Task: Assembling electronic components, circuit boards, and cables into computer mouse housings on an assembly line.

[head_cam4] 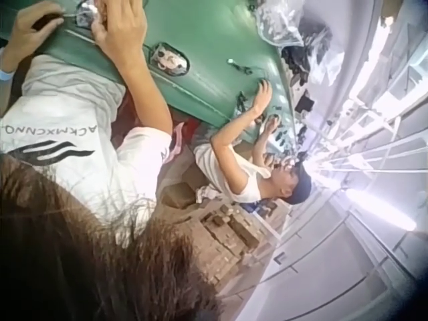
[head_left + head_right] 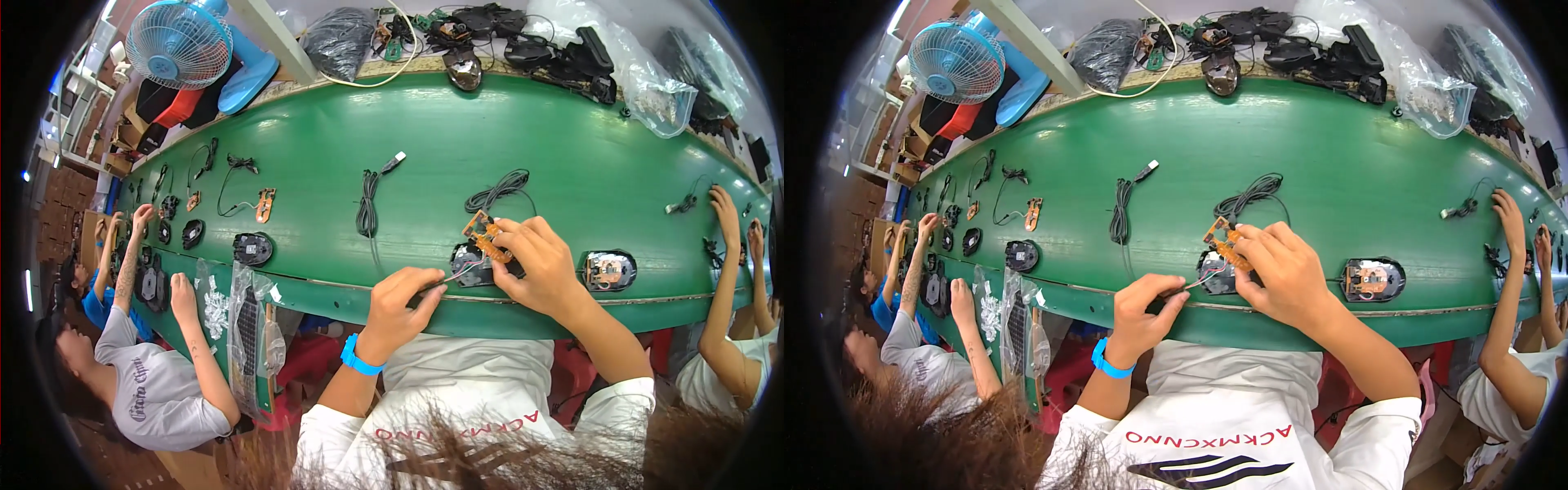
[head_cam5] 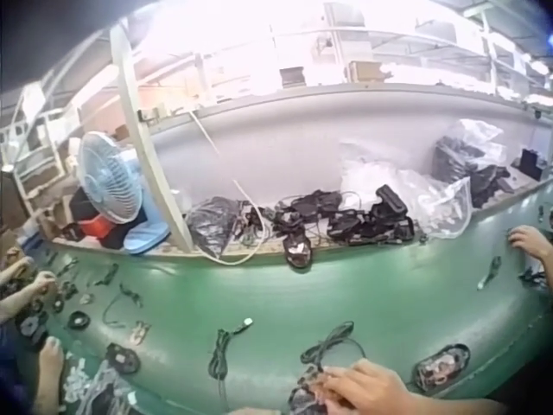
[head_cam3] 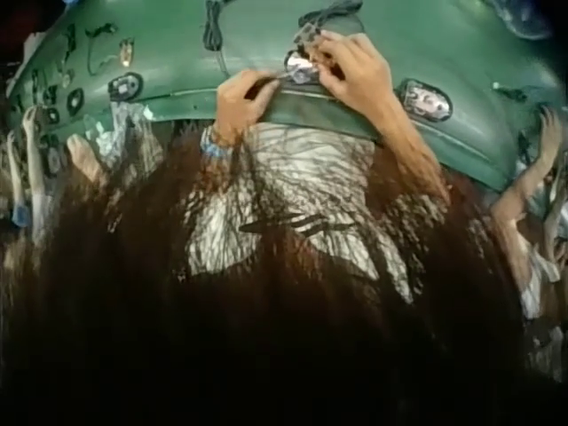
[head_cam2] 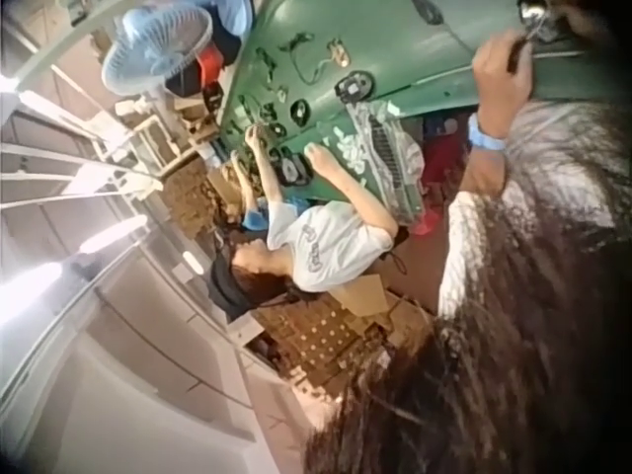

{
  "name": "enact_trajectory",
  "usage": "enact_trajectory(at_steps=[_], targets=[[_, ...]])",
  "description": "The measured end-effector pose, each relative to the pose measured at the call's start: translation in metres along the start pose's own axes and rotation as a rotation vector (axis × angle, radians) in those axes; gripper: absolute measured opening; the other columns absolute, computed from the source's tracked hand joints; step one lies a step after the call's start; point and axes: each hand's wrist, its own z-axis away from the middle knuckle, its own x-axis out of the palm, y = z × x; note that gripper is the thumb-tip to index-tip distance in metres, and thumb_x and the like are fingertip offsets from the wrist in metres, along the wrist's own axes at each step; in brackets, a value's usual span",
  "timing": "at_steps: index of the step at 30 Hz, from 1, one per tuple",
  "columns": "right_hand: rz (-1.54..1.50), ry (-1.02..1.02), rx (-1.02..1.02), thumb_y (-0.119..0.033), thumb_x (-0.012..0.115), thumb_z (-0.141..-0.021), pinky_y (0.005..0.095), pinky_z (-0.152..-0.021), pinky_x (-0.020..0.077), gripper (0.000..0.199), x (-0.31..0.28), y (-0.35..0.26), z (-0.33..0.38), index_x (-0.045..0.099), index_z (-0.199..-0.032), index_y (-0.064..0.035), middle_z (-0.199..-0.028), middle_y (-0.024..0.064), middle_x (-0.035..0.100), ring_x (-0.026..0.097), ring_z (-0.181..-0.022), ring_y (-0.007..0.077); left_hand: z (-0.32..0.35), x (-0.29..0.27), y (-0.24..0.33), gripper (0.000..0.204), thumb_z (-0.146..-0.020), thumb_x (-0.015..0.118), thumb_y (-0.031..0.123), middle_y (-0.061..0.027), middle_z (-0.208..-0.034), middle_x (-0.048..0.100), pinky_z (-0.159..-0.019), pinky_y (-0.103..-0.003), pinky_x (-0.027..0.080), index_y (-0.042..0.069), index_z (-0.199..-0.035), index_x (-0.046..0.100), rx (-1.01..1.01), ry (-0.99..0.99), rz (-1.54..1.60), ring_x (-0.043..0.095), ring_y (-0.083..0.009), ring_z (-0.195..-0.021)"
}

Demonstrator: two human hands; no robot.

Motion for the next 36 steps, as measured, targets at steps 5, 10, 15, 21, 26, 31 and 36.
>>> enact_trajectory(at_steps=[5, 10, 15, 21, 26, 31, 36], targets=[[0.025, 0.006, 0.022, 0.0, 0.08, -0.067, 0.0383, -0.07, 0.0546, 0.039, -0.005, 0.0, 0.004, 0.064, -0.102, -0.0031, -0.117, 0.0146, 0.072, 0.063, -0.082, 0.0305, -0.008, -0.008, 0.005, 0.017, -0.086, 0.079, 0.003, -0.0107, -0.088, 0.073, -0.062, -0.029, 0.054, -0.001, -0.101, 0.073, -0.137, -0.096, 0.021, 0.067, -0.0174, -0.07], [0.032, 0.025, 0.028, -0.001, 0.08, -0.066, 0.0388, -0.07, 0.0543, 0.04, -0.011, -0.005, 0.009, 0.064, -0.103, -0.0033, -0.118, 0.0153, 0.071, 0.063, -0.082, 0.0312, -0.01, -0.012, -0.002, 0.013, -0.086, 0.076, 0.0, -0.0101, -0.087, 0.073, -0.061, -0.025, 0.051, -0.002, -0.098, 0.073, -0.123, -0.143, 0.1, 0.065, -0.0144, -0.068], [0.084, 0.027, 0.07, -0.001, 0.081, -0.065, 0.039, -0.069, 0.054, 0.04, -0.015, -0.015, 0.022, 0.064, -0.102, -0.0035, -0.117, 0.0152, 0.071, 0.063, -0.081, 0.0318, -0.017, -0.004, -0.007, 0.01, -0.086, 0.075, 0.001, -0.0092, -0.085, 0.072, -0.059, -0.03, 0.052, 0.0, -0.096, 0.073, -0.057, -0.158, 0.061, 0.064, -0.0176, -0.066], [0.125, 0.017, 0.048, -0.003, 0.082, -0.064, 0.0387, -0.067, 0.0534, 0.042, -0.019, -0.03, 0.027, 0.065, -0.102, -0.0038, -0.116, 0.0149, 0.071, 0.063, -0.08, 0.0317, -0.027, -0.002, -0.005, 0.009, -0.085, 0.075, -0.001, -0.01, -0.089, 0.074, -0.061, -0.028, 0.056, 0.0, -0.093, 0.073, -0.092, -0.213, -0.027, 0.069, -0.0182, -0.072], [0.131, 0.025, 0.049, -0.005, 0.082, -0.063, 0.0383, -0.066, 0.0532, 0.042, -0.02, -0.038, 0.029, 0.065, -0.101, -0.0038, -0.115, 0.0146, 0.071, 0.063, -0.079, 0.0313, -0.033, -0.002, -0.008, 0.01, -0.083, 0.076, -0.001, -0.0087, -0.087, 0.073, -0.06, -0.03, 0.054, 0.002, -0.092, 0.073, -0.014, -0.215, -0.063, 0.069, -0.0202, -0.072], [0.147, 0.028, 0.055, -0.006, 0.083, -0.064, 0.0378, -0.065, 0.053, 0.039, -0.021, -0.04, 0.032, 0.066, -0.099, -0.0035, -0.113, 0.0138, 0.071, 0.063, -0.078, 0.0308, -0.033, 0.003, -0.013, 0.012, -0.081, 0.076, -0.002, -0.0092, -0.087, 0.072, -0.061, -0.033, 0.054, 0.003, -0.091, 0.072, 0.061, -0.219, -0.097, 0.068, -0.0234, -0.072], [0.149, 0.046, 0.054, -0.008, 0.083, -0.064, 0.0376, -0.064, 0.053, 0.039, -0.017, -0.041, 0.028, 0.066, -0.098, -0.0036, -0.111, 0.013, 0.072, 0.063, -0.078, 0.0299, -0.038, 0.003, -0.01, 0.015, -0.078, 0.076, -0.003, -0.0089, -0.086, 0.068, -0.065, -0.037, 0.055, 0.004, -0.091, 0.072, 0.136, -0.221, -0.185, 0.067, -0.0275, -0.075]])
